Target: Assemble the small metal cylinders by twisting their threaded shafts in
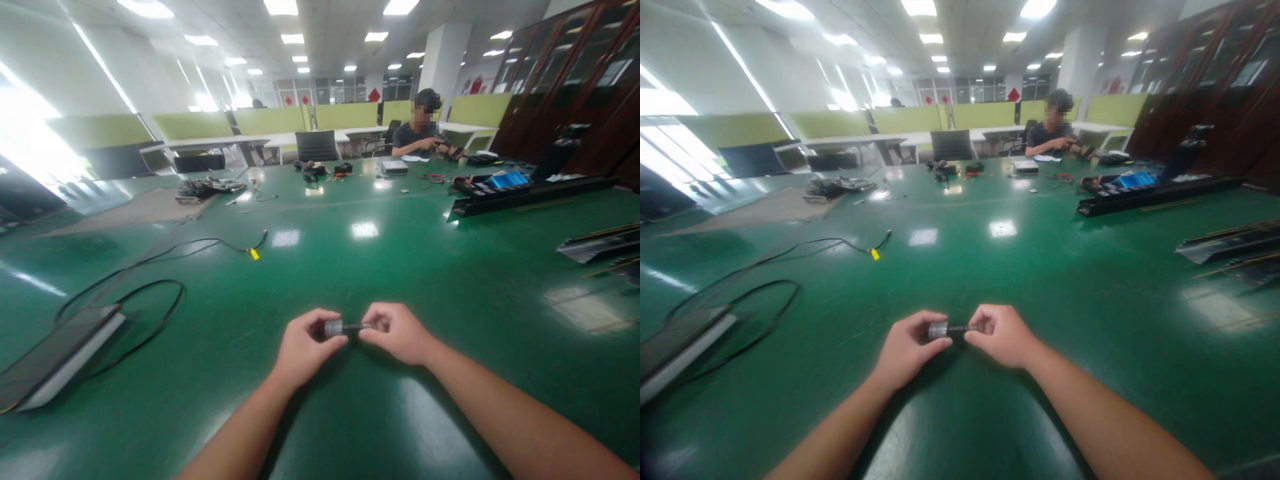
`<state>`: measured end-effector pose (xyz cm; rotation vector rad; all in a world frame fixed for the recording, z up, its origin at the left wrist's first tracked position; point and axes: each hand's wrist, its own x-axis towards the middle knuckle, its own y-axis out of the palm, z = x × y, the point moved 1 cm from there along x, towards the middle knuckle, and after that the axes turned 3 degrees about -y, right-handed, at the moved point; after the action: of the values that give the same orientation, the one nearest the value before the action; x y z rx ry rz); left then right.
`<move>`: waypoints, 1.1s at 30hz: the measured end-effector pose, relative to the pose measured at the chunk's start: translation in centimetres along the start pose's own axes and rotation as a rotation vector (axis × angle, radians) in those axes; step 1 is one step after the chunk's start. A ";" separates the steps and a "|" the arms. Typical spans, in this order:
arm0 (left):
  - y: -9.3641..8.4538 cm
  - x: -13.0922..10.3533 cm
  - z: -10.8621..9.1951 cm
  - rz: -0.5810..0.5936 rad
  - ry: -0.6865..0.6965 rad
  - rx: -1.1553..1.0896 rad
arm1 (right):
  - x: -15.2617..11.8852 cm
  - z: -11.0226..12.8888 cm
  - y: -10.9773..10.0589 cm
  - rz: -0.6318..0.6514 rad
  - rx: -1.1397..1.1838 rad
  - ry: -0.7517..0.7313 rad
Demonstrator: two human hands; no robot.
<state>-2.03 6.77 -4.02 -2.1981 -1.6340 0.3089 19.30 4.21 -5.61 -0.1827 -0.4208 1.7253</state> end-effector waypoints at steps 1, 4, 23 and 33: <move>0.0 0.0 0.0 -0.001 -0.001 0.000 | 0.0 0.0 0.0 -0.001 -0.001 -0.002; 0.0 -0.1 -0.1 -0.011 -0.006 -0.012 | 0.0 0.0 0.1 0.000 0.002 -0.002; 0.0 0.0 0.0 -0.024 -0.048 -0.054 | 0.1 0.2 -0.3 -0.007 -0.011 0.000; 0.1 0.2 0.3 -0.023 -0.052 -0.070 | 0.1 0.1 -0.6 0.007 -0.021 0.005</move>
<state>-1.96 6.93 -4.30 -2.2387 -1.7206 0.3088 19.81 4.39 -5.30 -0.2036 -0.4350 1.7278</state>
